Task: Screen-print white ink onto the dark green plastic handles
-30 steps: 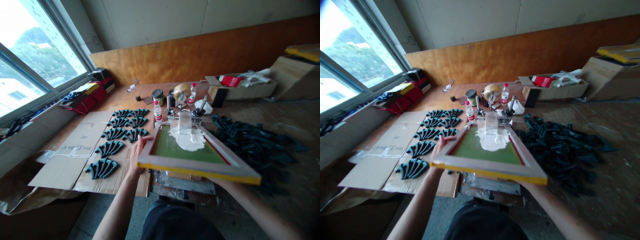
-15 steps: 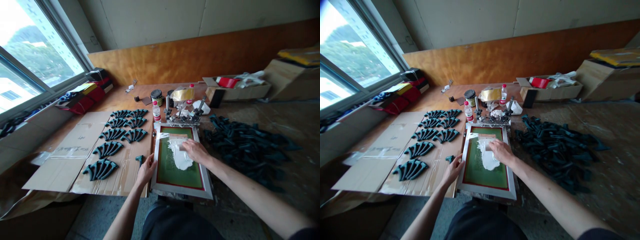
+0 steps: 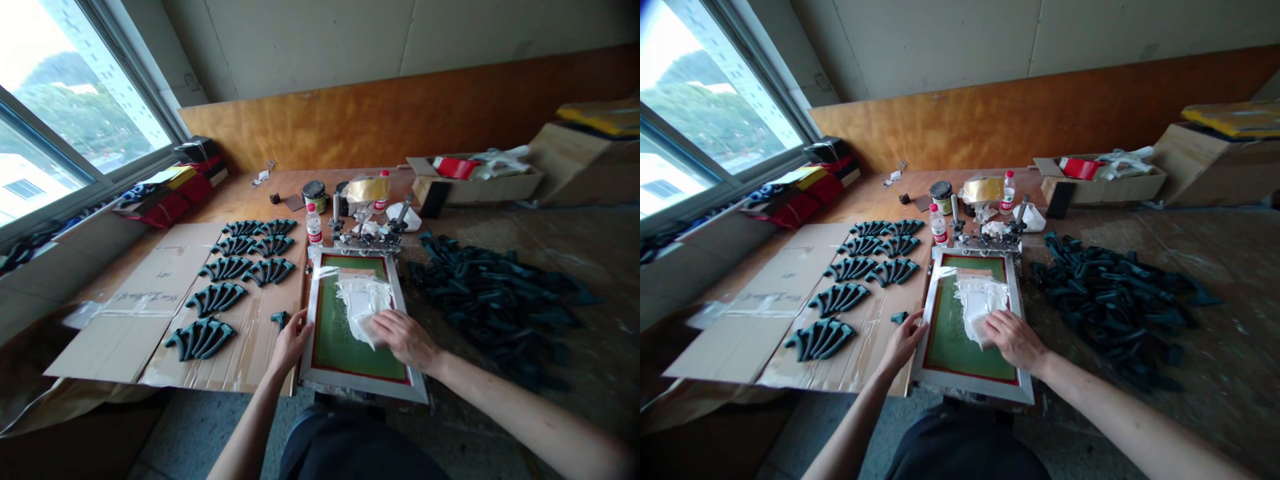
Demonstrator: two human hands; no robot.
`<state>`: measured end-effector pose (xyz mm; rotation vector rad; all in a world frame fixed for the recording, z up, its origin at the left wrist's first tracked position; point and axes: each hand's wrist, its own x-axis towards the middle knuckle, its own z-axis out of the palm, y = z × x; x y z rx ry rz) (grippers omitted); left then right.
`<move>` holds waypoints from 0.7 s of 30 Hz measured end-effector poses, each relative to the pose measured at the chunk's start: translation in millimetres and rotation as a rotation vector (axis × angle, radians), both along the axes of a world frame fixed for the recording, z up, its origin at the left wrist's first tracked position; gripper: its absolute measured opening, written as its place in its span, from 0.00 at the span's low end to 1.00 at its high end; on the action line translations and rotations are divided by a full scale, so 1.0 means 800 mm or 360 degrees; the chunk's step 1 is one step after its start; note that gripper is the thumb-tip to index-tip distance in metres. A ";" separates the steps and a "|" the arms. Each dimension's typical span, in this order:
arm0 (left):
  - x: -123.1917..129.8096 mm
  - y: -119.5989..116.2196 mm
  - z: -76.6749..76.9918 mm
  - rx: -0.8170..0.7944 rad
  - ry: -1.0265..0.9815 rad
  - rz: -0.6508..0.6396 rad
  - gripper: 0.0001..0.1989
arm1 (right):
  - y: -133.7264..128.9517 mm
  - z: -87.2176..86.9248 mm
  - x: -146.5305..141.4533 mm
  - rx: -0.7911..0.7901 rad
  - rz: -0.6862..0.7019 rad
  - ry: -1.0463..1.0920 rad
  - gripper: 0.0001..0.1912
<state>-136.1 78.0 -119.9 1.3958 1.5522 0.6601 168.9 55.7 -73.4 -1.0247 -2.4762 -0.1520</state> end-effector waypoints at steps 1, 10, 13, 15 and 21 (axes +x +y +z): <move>0.000 0.000 0.000 -0.0019 -0.0033 0.0007 0.28 | -0.005 0.000 0.002 -0.0048 0.0036 -0.0009 0.16; -0.003 0.006 0.074 -0.0269 -0.0518 0.0053 0.40 | 0.108 0.082 0.006 -0.0333 -0.0585 0.0113 0.29; 0.003 0.018 0.124 -0.0179 -0.0679 0.0152 0.34 | 0.131 0.098 0.043 -0.0195 -0.0853 0.0370 0.23; 0.014 0.034 0.157 0.0022 -0.0792 0.0218 0.30 | 0.125 0.091 0.072 -0.0163 -0.1017 0.0503 0.18; 0.063 0.098 0.229 0.0465 -0.1323 0.0128 0.24 | 0.046 -0.015 0.060 -0.0446 -0.0863 0.0203 0.17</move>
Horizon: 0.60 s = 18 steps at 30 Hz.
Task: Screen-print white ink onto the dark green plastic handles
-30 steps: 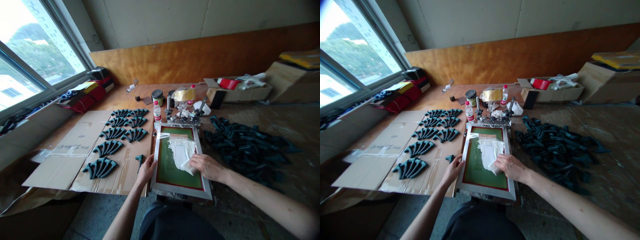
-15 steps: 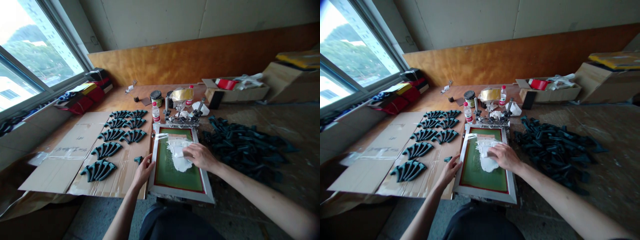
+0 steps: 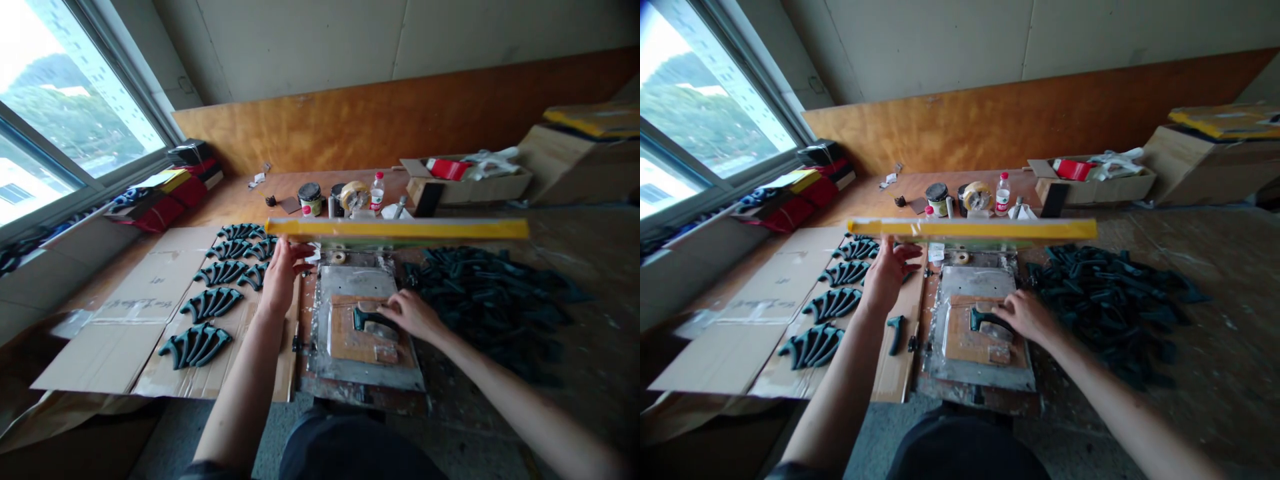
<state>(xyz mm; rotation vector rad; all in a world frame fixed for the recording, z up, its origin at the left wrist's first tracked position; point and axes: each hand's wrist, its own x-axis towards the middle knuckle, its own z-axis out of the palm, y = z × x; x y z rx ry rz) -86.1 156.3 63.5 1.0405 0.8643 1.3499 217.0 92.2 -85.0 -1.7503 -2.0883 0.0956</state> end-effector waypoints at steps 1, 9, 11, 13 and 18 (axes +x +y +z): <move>0.006 0.004 0.003 0.0008 -0.0029 0.0029 0.24 | -0.011 -0.017 -0.012 -0.0040 0.0030 -0.0054 0.14; 0.059 -0.128 -0.119 -0.1060 0.0310 -0.0591 0.34 | -0.059 -0.001 -0.102 -0.0029 -0.0254 0.0368 0.10; 0.068 -0.161 -0.148 -0.1217 0.0133 -0.0528 0.32 | -0.076 0.017 -0.128 0.0053 0.0041 0.0410 0.08; 0.061 -0.169 -0.164 -0.1248 -0.0012 -0.0354 0.29 | -0.085 0.025 -0.132 0.0047 0.0346 0.0385 0.05; -0.046 -0.117 -0.195 -0.1056 0.0651 0.0102 0.25 | -0.081 -0.015 0.012 -0.0033 -0.0238 -0.0126 0.09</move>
